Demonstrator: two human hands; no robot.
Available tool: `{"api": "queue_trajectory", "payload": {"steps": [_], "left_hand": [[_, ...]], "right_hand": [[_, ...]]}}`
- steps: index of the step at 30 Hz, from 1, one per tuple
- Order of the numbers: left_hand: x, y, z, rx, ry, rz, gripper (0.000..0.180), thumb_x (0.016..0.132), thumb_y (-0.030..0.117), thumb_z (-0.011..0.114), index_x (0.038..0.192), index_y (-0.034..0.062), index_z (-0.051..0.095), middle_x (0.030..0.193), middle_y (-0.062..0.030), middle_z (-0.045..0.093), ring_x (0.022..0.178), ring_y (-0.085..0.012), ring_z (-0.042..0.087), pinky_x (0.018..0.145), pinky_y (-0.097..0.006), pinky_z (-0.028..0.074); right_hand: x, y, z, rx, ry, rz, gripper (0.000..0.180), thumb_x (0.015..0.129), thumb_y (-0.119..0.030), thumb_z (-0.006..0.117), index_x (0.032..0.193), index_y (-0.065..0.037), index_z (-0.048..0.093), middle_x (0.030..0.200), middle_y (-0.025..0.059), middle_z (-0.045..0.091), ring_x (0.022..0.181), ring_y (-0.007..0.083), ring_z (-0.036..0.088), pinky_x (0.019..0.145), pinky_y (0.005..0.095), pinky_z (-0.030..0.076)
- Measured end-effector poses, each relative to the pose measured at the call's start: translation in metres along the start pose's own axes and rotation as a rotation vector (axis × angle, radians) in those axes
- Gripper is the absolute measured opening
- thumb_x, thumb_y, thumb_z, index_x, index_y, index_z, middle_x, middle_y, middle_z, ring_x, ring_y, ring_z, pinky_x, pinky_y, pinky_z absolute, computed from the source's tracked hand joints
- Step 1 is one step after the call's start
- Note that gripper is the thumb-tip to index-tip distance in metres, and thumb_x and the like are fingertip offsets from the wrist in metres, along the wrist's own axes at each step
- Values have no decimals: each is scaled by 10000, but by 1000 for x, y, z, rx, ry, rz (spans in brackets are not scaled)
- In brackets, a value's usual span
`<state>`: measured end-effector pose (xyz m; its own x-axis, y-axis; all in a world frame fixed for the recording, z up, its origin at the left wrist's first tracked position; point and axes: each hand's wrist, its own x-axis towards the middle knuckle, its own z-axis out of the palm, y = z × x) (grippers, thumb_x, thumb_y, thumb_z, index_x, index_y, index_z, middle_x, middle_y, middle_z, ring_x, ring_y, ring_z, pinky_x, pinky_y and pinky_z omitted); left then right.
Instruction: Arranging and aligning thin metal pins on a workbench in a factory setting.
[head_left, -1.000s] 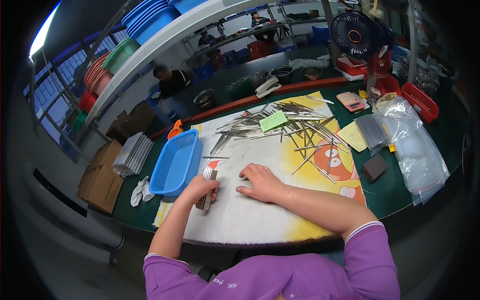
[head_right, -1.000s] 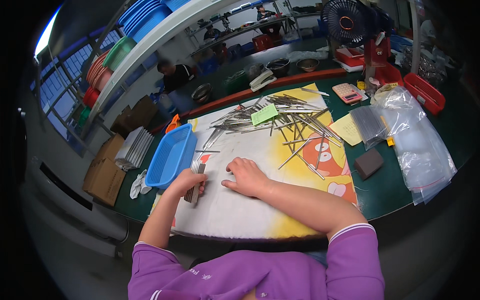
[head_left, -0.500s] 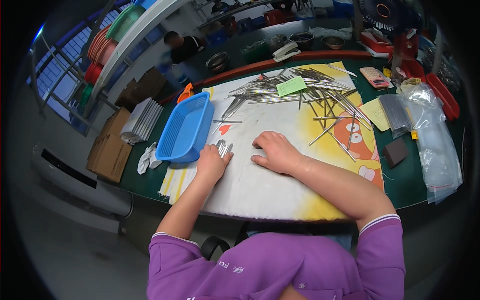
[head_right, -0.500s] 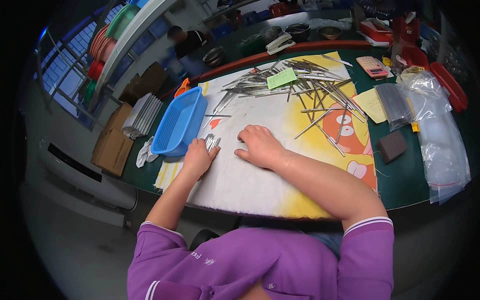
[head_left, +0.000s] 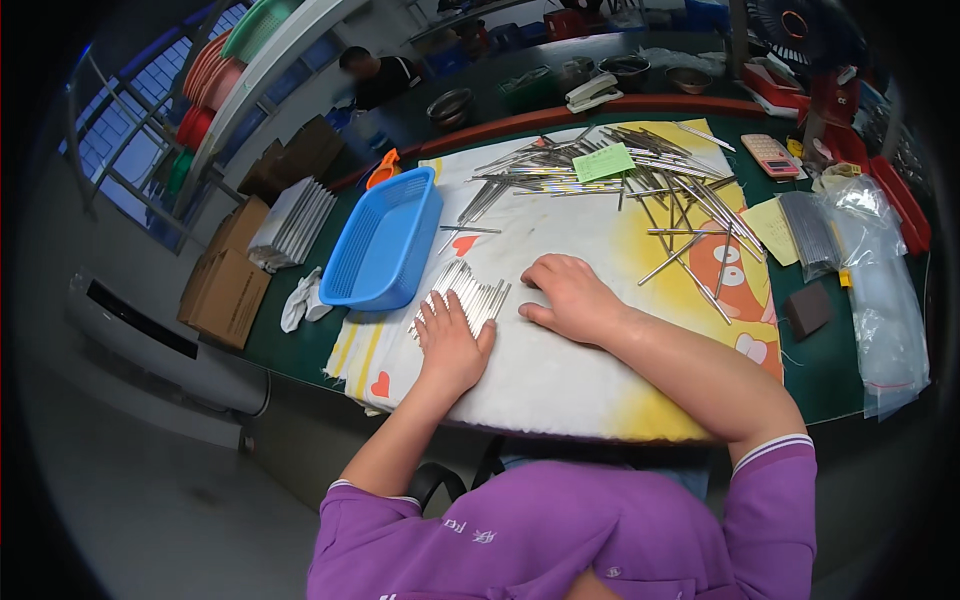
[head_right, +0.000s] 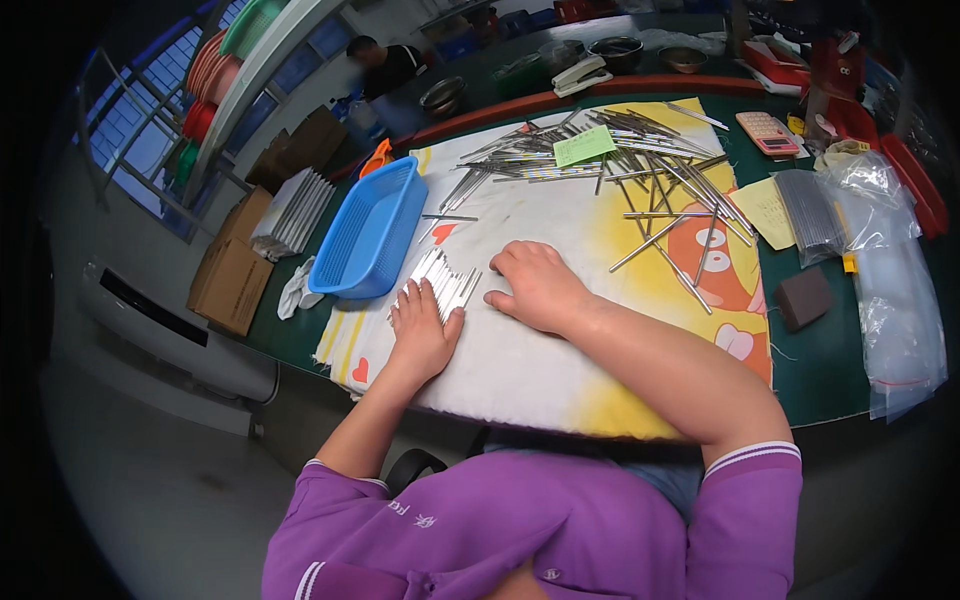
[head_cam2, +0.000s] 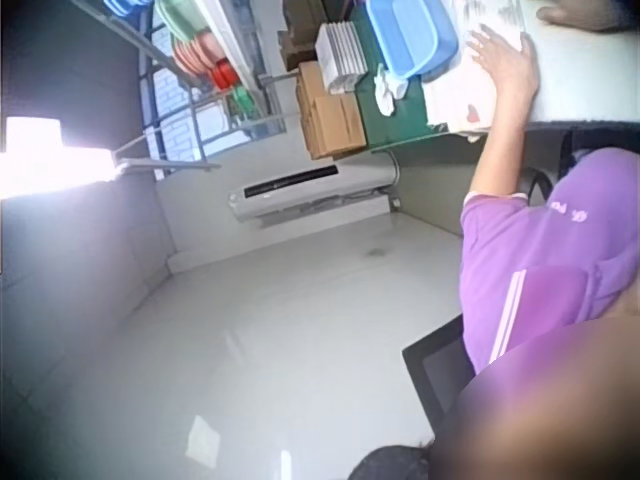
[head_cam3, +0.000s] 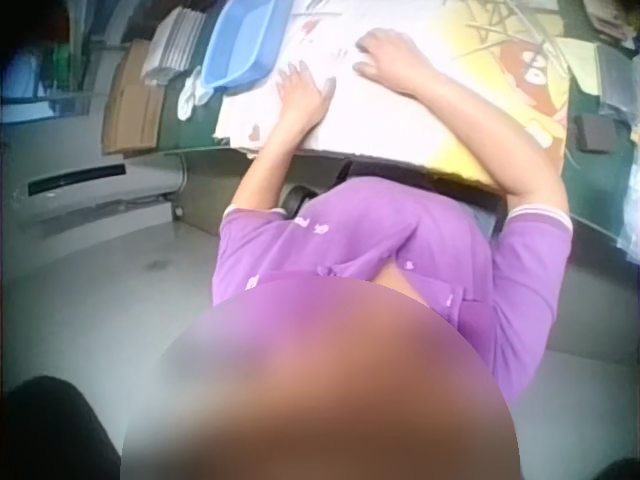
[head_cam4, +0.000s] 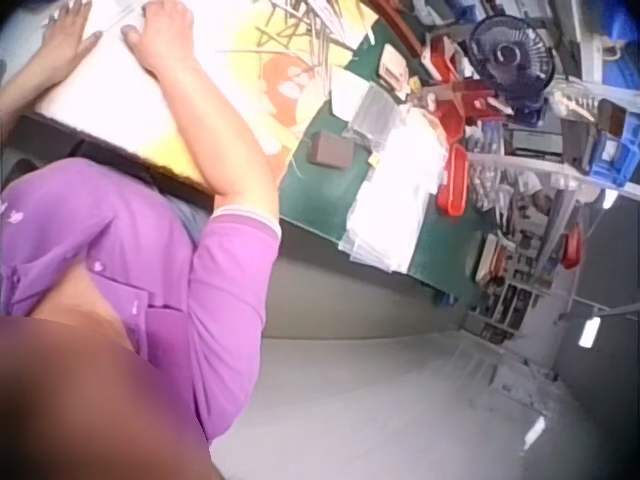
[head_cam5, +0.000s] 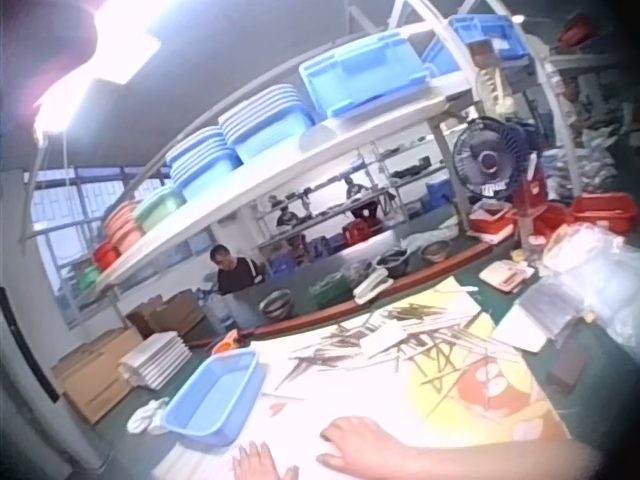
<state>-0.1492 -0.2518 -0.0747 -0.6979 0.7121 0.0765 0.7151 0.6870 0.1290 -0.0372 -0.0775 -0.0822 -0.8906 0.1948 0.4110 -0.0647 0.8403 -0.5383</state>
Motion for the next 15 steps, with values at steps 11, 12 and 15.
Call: {"api": "queue_trajectory", "payload": {"steps": [11, 12, 15], "left_hand": [[-25, 53, 13, -133, 38, 159, 673, 814, 221, 421, 1294, -181, 173, 1353, -378, 147, 1288, -502, 91, 1056, -539, 72], [-29, 55, 10, -159, -7, 188, 665, 823, 208, 414, 1301, -174, 153, 1368, -361, 129, 1295, -490, 88, 1065, -521, 74], [-35, 56, 3, -201, -79, 211, 643, 834, 176, 401, 1312, -161, 134, 1382, -344, 113, 1307, -468, 86, 1082, -476, 87]], "right_hand": [[0, -7, 3, -45, -188, -216, 439, 827, -180, 494, 1250, -76, 441, 1307, 86, 435, 1261, 285, 333, 1058, 438, 215], [0, -6, 2, -48, -196, -220, 439, 827, -180, 494, 1250, -76, 441, 1307, 86, 435, 1261, 285, 333, 1058, 438, 215], [-1, -5, -1, -103, -217, -222, 454, 829, -194, 483, 1264, -77, 426, 1312, 94, 428, 1270, 286, 323, 1060, 447, 207]]}}
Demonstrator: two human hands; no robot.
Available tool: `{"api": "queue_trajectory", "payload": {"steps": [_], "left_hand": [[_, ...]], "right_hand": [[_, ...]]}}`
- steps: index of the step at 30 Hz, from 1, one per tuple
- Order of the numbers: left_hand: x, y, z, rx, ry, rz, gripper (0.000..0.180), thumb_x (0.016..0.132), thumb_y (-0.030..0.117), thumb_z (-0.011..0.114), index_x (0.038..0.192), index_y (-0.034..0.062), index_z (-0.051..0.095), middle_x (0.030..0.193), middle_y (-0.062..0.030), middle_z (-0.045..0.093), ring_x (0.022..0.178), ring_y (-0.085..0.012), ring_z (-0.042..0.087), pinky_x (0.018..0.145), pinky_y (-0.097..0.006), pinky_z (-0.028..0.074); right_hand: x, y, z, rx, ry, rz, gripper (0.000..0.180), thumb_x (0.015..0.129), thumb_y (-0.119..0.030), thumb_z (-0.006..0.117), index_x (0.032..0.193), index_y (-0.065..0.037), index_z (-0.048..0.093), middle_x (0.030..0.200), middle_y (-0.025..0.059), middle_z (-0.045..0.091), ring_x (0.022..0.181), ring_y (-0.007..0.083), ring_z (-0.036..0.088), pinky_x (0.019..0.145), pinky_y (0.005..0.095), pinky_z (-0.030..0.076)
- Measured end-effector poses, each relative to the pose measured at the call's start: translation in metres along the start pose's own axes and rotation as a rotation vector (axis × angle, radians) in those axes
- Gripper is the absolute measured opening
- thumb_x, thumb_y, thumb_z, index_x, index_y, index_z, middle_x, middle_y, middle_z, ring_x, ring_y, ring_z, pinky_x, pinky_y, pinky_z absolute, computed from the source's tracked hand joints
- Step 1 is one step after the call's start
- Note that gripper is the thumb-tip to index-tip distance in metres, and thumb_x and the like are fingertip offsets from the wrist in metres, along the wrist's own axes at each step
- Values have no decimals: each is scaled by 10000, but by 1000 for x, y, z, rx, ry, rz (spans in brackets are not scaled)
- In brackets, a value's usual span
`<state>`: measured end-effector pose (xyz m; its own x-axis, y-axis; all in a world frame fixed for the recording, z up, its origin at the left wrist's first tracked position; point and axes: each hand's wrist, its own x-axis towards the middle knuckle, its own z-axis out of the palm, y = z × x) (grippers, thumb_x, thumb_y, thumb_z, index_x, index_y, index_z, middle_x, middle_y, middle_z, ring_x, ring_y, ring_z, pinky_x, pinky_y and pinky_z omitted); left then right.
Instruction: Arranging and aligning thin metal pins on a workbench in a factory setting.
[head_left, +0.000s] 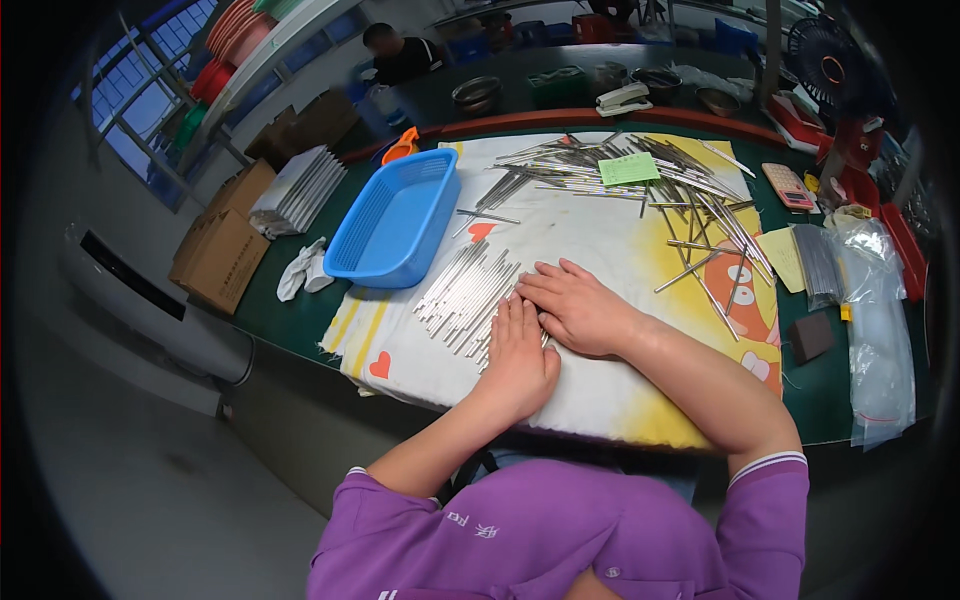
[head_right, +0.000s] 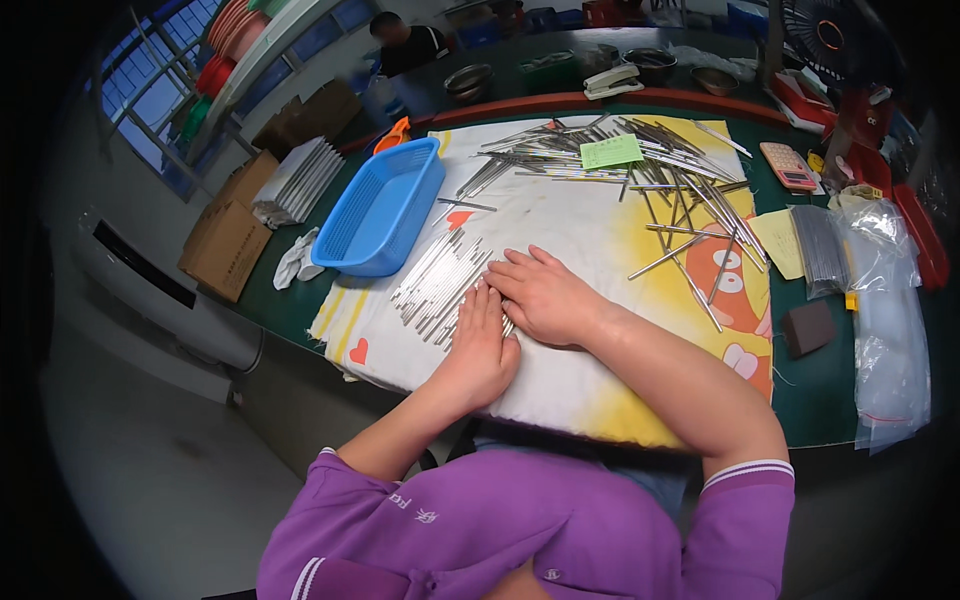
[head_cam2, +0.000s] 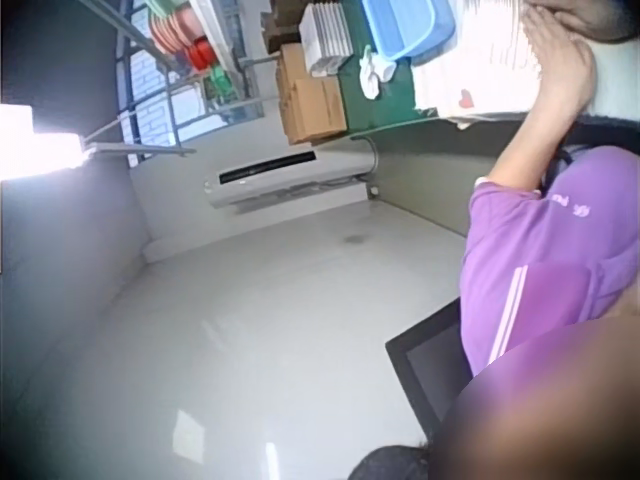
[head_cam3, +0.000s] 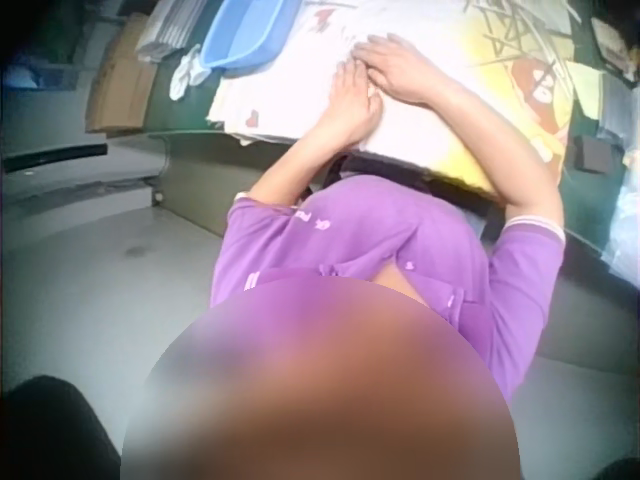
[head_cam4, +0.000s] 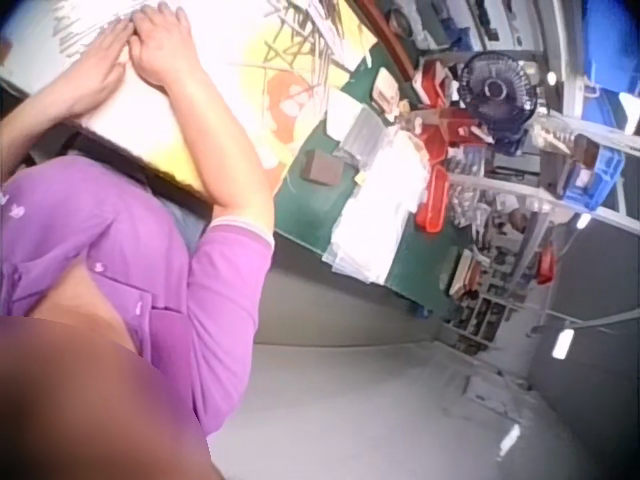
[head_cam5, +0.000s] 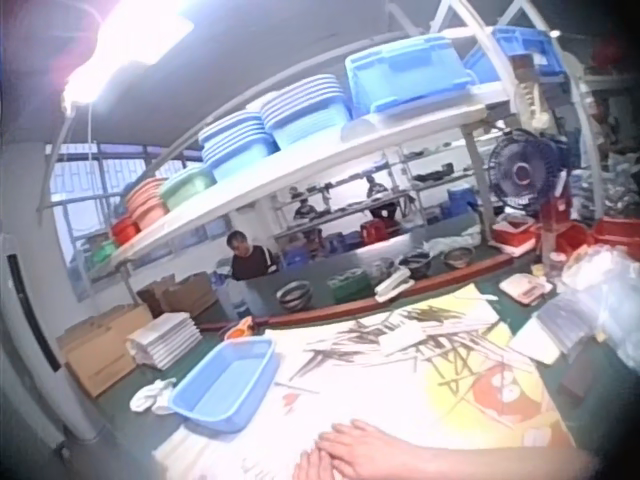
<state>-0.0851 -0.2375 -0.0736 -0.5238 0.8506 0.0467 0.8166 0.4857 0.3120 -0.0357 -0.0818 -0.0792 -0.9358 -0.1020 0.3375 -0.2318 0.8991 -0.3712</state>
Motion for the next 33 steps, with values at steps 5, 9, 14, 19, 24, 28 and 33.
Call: {"api": "queue_trajectory", "payload": {"steps": [5, 9, 14, 19, 24, 28, 33], "left_hand": [[9, -50, -26, -52, 235, -1, 569, 852, 179, 389, 1305, -129, 236, 1388, -303, 187, 1320, -411, 132, 1081, -460, 113], [19, -106, -41, 66, 128, -42, 515, 884, 205, 350, 1334, -36, 281, 1412, -199, 245, 1325, -352, 182, 1084, -438, 127], [15, -116, -38, 64, 87, -48, 525, 889, 222, 352, 1341, -33, 269, 1414, -202, 238, 1319, -348, 202, 1083, -440, 128], [4, -112, -31, 98, 122, -62, 553, 892, 252, 367, 1346, -41, 248, 1423, -216, 201, 1324, -364, 172, 1077, -468, 108], [-12, -93, -26, 100, 101, -74, 582, 884, 274, 395, 1344, -48, 244, 1427, -221, 182, 1328, -387, 132, 1067, -513, 67], [-18, -74, -24, 155, 62, -61, 614, 881, 262, 404, 1356, -60, 188, 1424, -243, 166, 1329, -399, 112, 1074, -492, 58], [-22, -70, -18, 25, 135, -5, 643, 868, 270, 451, 1360, -50, 189, 1428, -239, 154, 1334, -396, 91, 1077, -485, 57]], "right_hand": [[0, -6, -3, -83, -10, -140, 499, 862, -294, 440, 1325, -122, 369, 1382, 94, 343, 1300, 281, 277, 1075, 463, 166], [-1, -14, -3, -72, -160, -193, 527, 871, -368, 427, 1335, -127, 360, 1406, 91, 306, 1319, 275, 236, 1086, 460, 136], [-1, -15, -4, -42, -210, -177, 549, 867, -404, 432, 1329, -115, 371, 1410, 95, 298, 1325, 276, 223, 1088, 457, 134], [-3, -15, -9, -31, -230, -182, 569, 859, -426, 440, 1329, -112, 373, 1414, 99, 290, 1329, 278, 209, 1089, 458, 129], [-11, -11, -17, -43, -273, -204, 585, 847, -431, 457, 1337, -125, 361, 1419, 96, 281, 1334, 275, 198, 1089, 462, 117], [-26, -10, -29, -27, -298, -202, 587, 843, -434, 462, 1341, -140, 358, 1420, 86, 283, 1335, 278, 197, 1088, 469, 115], [-43, -14, -45, -12, -382, -172, 596, 831, -448, 472, 1338, -153, 363, 1420, 81, 285, 1339, 283, 184, 1084, 485, 110]]}}
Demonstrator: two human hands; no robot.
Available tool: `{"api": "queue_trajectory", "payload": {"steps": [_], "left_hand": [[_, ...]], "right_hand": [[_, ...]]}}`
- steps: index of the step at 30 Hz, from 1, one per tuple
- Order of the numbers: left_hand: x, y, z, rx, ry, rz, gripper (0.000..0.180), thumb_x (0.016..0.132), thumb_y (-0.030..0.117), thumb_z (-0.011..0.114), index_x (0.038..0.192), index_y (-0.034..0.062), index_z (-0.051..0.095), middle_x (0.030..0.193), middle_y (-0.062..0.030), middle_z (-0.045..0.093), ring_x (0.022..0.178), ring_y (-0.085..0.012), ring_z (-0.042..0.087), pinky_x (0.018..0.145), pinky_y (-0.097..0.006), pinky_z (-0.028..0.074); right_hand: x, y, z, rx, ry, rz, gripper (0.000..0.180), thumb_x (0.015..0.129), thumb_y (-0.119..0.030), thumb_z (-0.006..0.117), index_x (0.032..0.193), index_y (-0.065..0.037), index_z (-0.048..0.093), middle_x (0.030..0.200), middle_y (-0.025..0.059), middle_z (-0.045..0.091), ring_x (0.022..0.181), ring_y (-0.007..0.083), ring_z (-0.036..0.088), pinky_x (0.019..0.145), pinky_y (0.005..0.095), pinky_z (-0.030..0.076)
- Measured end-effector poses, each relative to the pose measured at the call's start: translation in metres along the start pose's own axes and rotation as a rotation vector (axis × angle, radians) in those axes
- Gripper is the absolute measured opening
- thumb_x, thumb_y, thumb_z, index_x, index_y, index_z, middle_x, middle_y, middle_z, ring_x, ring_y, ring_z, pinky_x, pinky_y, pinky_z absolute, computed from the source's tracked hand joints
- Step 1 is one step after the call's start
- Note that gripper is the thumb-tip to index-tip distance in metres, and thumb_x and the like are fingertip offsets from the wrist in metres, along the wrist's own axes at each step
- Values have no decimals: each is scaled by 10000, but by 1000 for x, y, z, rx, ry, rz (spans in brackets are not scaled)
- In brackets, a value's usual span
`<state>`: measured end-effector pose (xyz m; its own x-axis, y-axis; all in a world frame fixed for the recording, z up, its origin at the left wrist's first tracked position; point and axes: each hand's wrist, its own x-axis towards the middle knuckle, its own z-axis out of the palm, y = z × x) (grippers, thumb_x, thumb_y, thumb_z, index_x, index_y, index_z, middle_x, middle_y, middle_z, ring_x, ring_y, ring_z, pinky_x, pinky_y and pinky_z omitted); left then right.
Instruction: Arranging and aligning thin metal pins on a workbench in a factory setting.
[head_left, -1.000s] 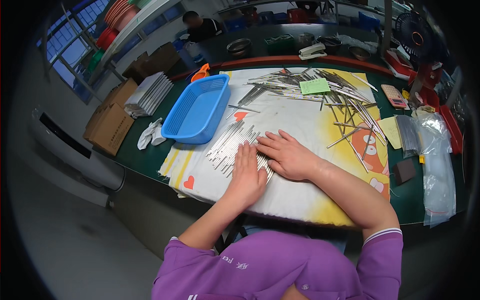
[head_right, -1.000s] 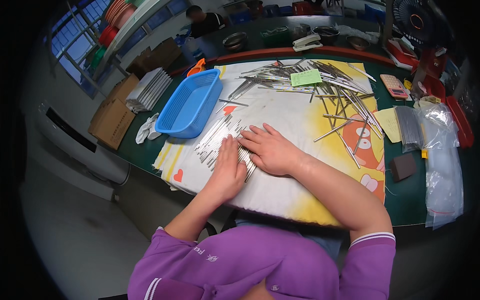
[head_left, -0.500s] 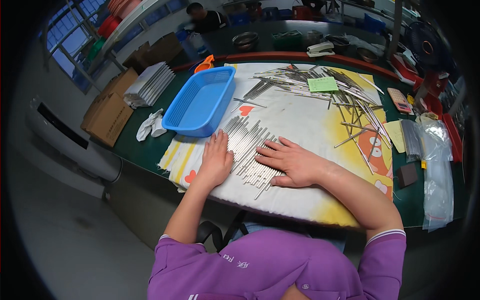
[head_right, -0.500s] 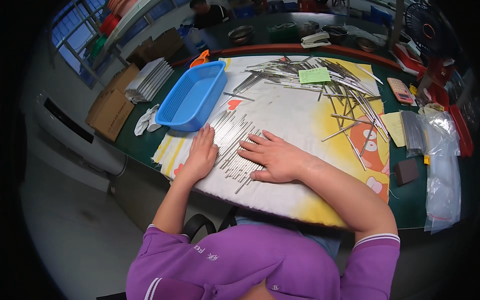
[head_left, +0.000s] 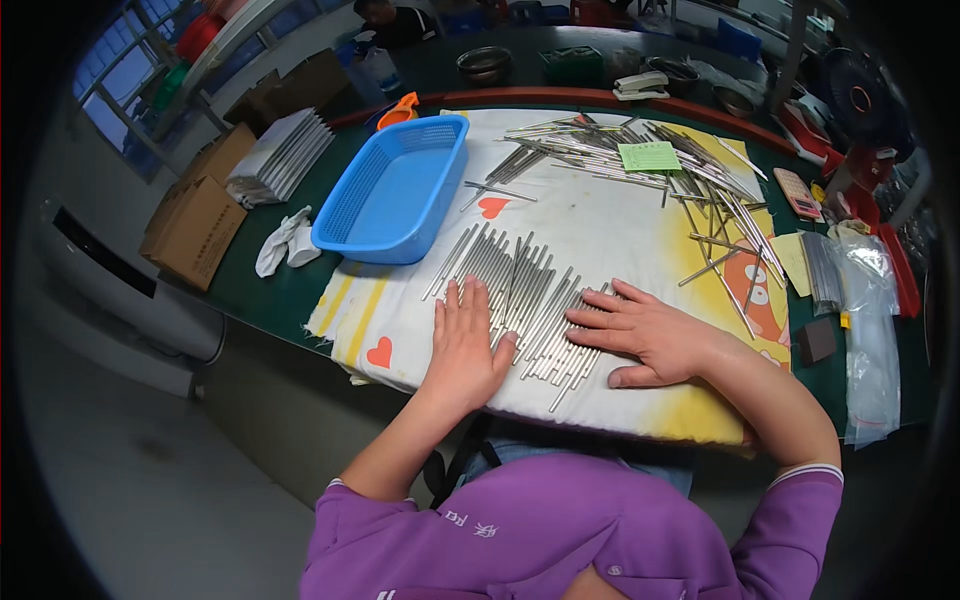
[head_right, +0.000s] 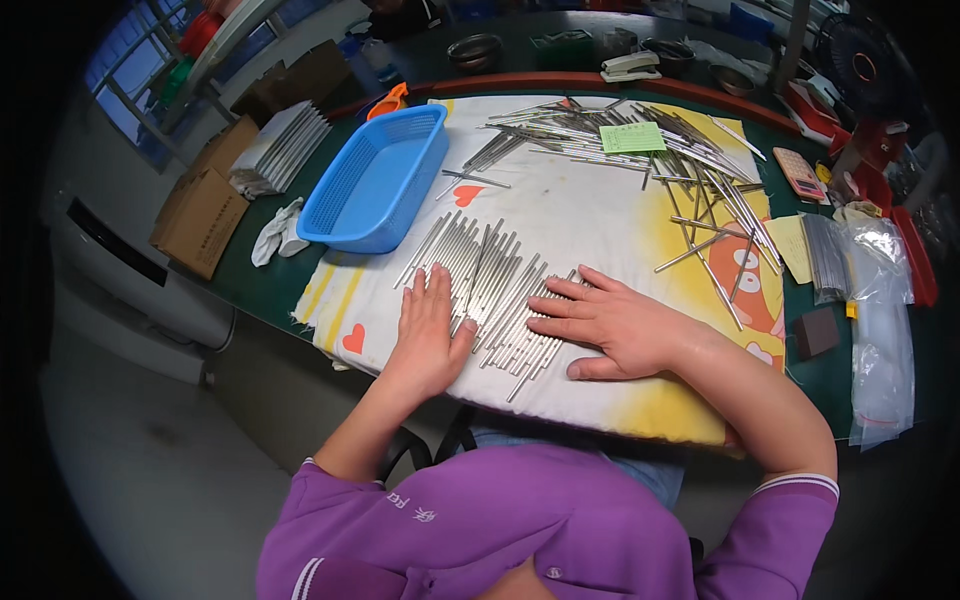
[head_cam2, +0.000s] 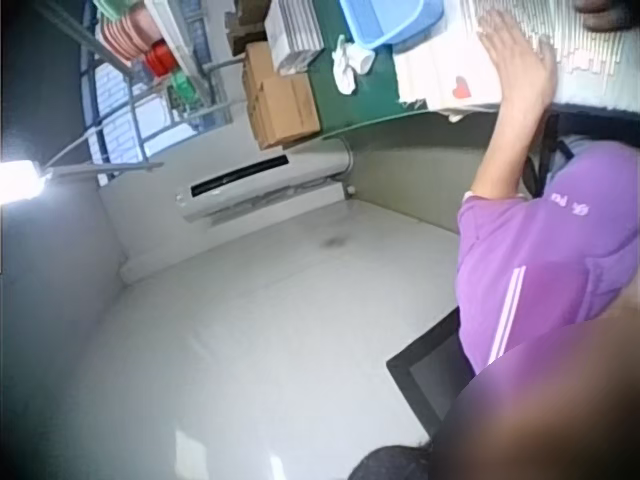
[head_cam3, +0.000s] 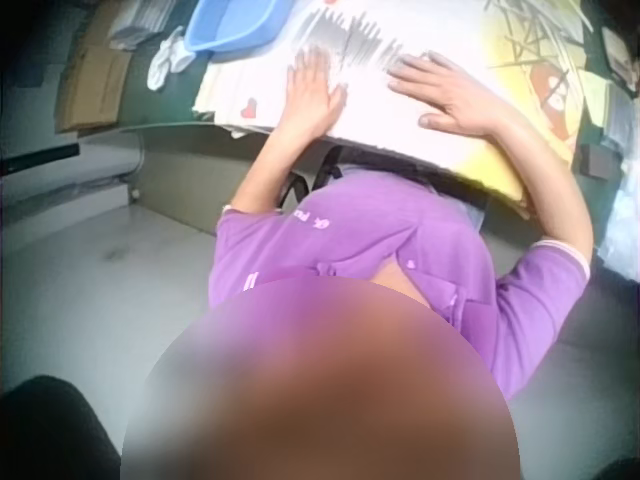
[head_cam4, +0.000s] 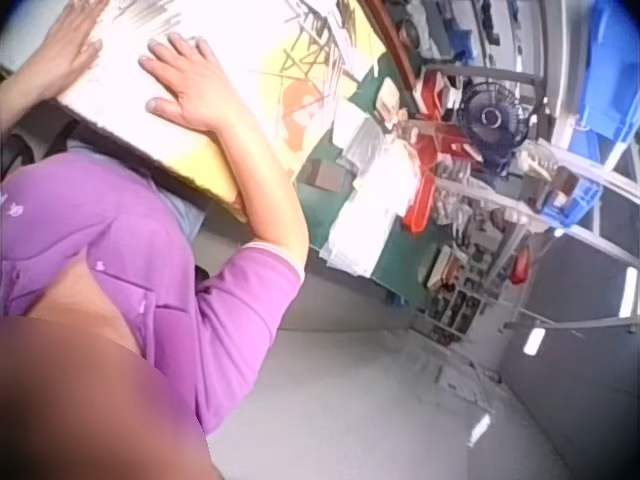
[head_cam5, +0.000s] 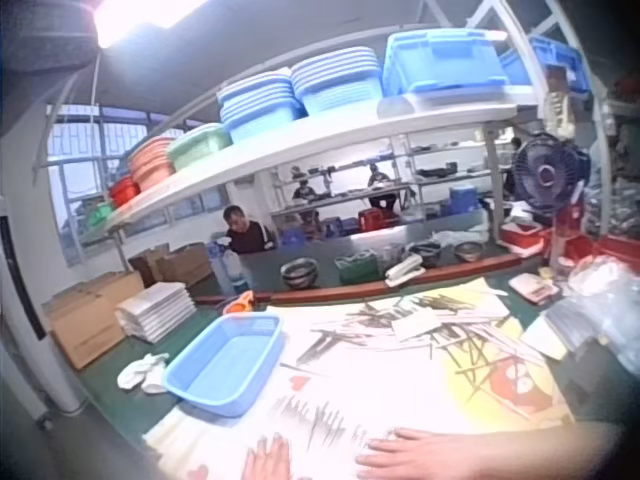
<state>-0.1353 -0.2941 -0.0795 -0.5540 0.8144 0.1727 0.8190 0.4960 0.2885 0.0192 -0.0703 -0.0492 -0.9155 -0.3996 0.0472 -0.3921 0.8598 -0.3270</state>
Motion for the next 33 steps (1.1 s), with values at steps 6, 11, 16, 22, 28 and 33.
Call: {"api": "queue_trajectory", "payload": {"steps": [6, 11, 16, 22, 28, 33], "left_hand": [[7, -18, -19, 94, -35, 162, 640, 839, 347, 526, 1358, 55, 294, 1427, -190, 207, 1338, -381, 98, 1076, -481, 73], [12, -44, -21, -32, -73, 182, 615, 821, 326, 558, 1327, 45, 351, 1424, -172, 228, 1330, -358, 153, 1077, -449, 118], [8, -67, -18, -82, 109, 33, 702, 733, 330, 670, 1270, -26, 390, 1354, -188, 335, 1264, -364, 269, 1036, -436, 237], [7, -68, -22, -173, 199, 44, 787, 593, 304, 772, 1218, -28, 429, 1259, -176, 434, 1203, -357, 342, 994, -432, 296], [7, -69, -26, -224, 134, 69, 875, 515, 349, 805, 1220, -9, 430, 1289, -177, 393, 1229, -354, 320, 1011, -428, 277], [9, -72, -29, -271, 81, 85, 882, 517, 318, 808, 1235, -7, 412, 1295, -173, 385, 1232, -349, 316, 1015, -423, 272]], "right_hand": [[2, -13, -3, -35, 39, 59, 662, 827, -524, 450, 1360, -151, 327, 1437, 93, 246, 1341, 291, 181, 1081, 495, 90], [61, -11, -7, -144, 142, 39, 620, 859, -459, 430, 1371, -136, 296, 1439, 93, 236, 1342, 284, 176, 1088, 475, 101], [113, 14, 20, -138, 128, 73, 609, 881, -427, 408, 1357, -64, 298, 1427, 114, 257, 1329, 281, 211, 1093, 442, 111], [147, 16, 30, -162, 193, 80, 607, 893, -431, 375, 1355, -46, 298, 1414, 152, 268, 1324, 308, 213, 1089, 443, 126], [159, 74, -8, 1009, 408, 275, 610, 945, -442, 232, 1350, 13, 276, 1385, 172, 313, 1300, 245, 286, 1082, 346, 211], [166, 81, 2, 1366, 308, 174, 654, 942, -475, 191, 1358, 27, 238, 1404, 163, 276, 1321, 225, 237, 1105, 338, 152]]}}
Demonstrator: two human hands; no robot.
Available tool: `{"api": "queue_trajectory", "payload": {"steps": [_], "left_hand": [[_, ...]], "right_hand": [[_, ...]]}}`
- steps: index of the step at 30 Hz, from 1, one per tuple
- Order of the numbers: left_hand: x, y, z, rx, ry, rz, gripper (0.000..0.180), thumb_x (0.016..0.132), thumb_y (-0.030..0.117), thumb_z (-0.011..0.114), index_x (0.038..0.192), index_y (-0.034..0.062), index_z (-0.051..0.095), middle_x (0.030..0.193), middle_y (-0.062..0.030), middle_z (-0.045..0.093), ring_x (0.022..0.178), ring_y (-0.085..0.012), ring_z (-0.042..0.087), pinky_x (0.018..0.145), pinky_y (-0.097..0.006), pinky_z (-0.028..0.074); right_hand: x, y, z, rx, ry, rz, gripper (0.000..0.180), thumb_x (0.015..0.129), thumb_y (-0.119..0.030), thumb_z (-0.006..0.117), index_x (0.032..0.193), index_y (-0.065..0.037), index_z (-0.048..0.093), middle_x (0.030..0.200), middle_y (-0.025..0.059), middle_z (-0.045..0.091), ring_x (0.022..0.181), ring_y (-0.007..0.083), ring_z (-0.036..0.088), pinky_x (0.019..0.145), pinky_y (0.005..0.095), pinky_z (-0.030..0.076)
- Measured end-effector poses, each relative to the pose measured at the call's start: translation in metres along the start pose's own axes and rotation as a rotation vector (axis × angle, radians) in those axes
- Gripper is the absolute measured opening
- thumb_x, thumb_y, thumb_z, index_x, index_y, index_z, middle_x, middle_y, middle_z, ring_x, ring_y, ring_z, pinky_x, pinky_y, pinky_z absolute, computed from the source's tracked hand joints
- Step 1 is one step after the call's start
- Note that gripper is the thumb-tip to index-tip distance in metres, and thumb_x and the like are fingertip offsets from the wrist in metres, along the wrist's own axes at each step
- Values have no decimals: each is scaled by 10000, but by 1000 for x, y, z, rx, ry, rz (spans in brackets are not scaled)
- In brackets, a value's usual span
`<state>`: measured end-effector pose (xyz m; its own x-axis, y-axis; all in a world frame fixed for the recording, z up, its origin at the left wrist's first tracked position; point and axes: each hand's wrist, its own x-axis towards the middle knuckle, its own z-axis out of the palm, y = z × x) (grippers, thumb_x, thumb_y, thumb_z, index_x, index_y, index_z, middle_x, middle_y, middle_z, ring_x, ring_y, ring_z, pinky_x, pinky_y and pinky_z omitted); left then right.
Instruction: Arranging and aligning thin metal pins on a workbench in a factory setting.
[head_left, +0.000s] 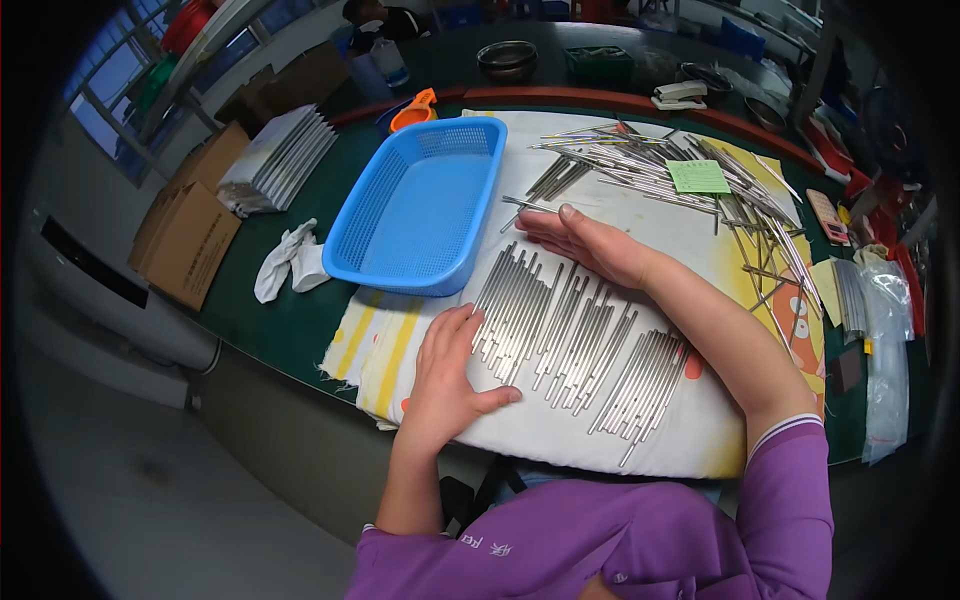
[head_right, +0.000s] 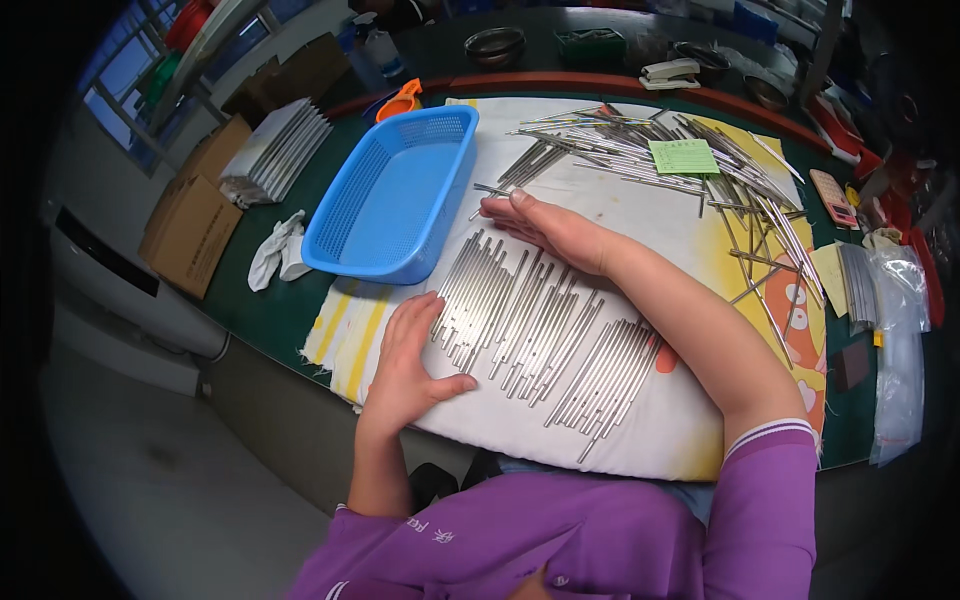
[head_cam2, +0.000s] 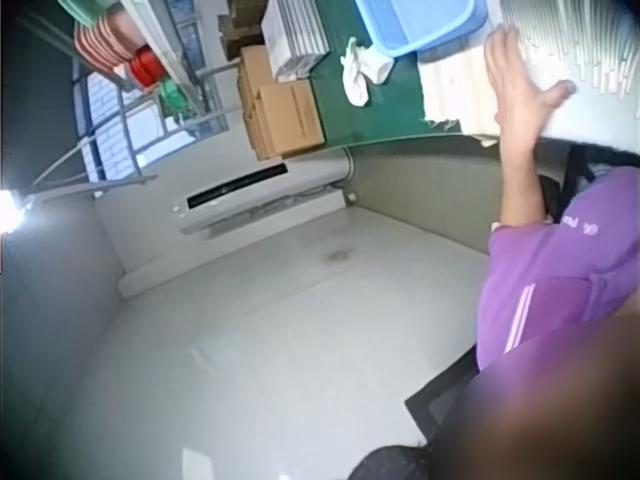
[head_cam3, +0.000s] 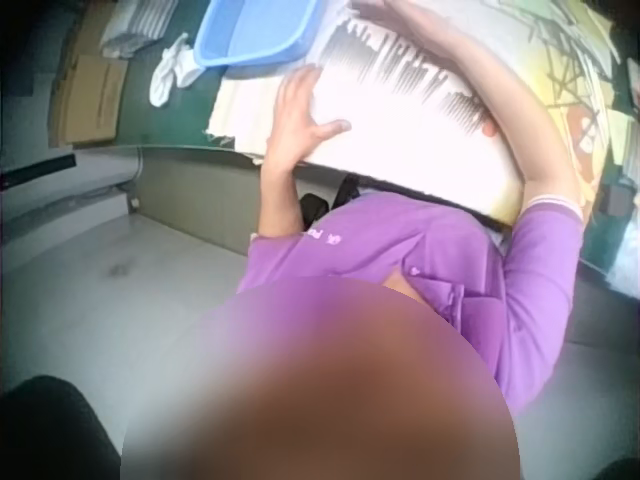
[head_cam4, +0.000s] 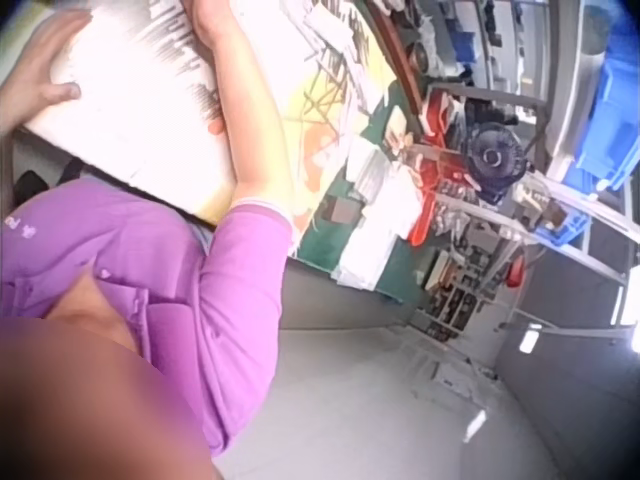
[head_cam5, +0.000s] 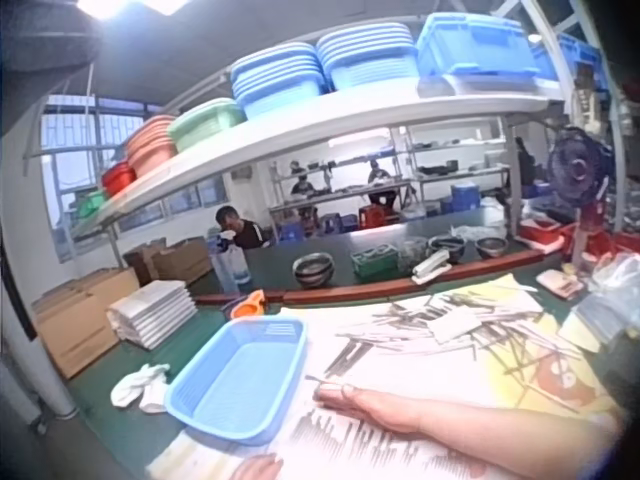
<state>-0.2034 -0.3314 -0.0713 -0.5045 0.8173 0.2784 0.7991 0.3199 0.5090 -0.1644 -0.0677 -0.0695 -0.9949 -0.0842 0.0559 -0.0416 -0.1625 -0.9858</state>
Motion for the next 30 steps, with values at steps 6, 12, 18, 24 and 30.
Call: {"api": "queue_trajectory", "payload": {"steps": [6, 12, 18, 24, 30], "left_hand": [[-1, 2, 1, -8, 36, -19, 839, 533, 270, 800, 1221, -18, 417, 1272, -172, 403, 1212, -348, 335, 1007, -422, 274], [0, 2, 2, -20, 64, 6, 800, 517, 259, 803, 1178, -20, 449, 1211, -172, 439, 1163, -354, 376, 969, -422, 313], [-3, -2, 2, -80, 137, -27, 725, 506, 273, 810, 1097, -5, 494, 1117, -173, 478, 1110, -364, 411, 934, -425, 348], [2, 8, 1, 75, -4, 14, 763, 633, 355, 731, 1234, -10, 433, 1315, -186, 382, 1255, -383, 284, 1011, -476, 245], [1, 4, 3, 269, -146, 23, 767, 785, 408, 573, 1336, -37, 281, 1422, -182, 231, 1320, -394, 155, 1058, -512, 110]], "right_hand": [[21, -9, 14, 97, 24, 51, 636, 948, -464, 167, 1337, 23, 294, 1384, 159, 310, 1311, 225, 258, 1096, 332, 188], [39, 1, 11, 141, -1, 100, 592, 963, -414, 184, 1285, 45, 372, 1319, 165, 397, 1256, 221, 355, 1059, 320, 278], [39, 0, 20, 274, -155, 186, 588, 963, -412, 214, 1273, 58, 384, 1296, 166, 427, 1225, 217, 403, 1025, 301, 332], [33, 1, 28, 245, -202, 113, 607, 956, -442, 192, 1300, 27, 368, 1327, 147, 404, 1247, 225, 375, 1053, 323, 288], [-1, -7, 0, 249, -82, 96, 626, 947, -470, 199, 1316, 11, 354, 1331, 145, 399, 1249, 215, 369, 1053, 314, 285]]}}
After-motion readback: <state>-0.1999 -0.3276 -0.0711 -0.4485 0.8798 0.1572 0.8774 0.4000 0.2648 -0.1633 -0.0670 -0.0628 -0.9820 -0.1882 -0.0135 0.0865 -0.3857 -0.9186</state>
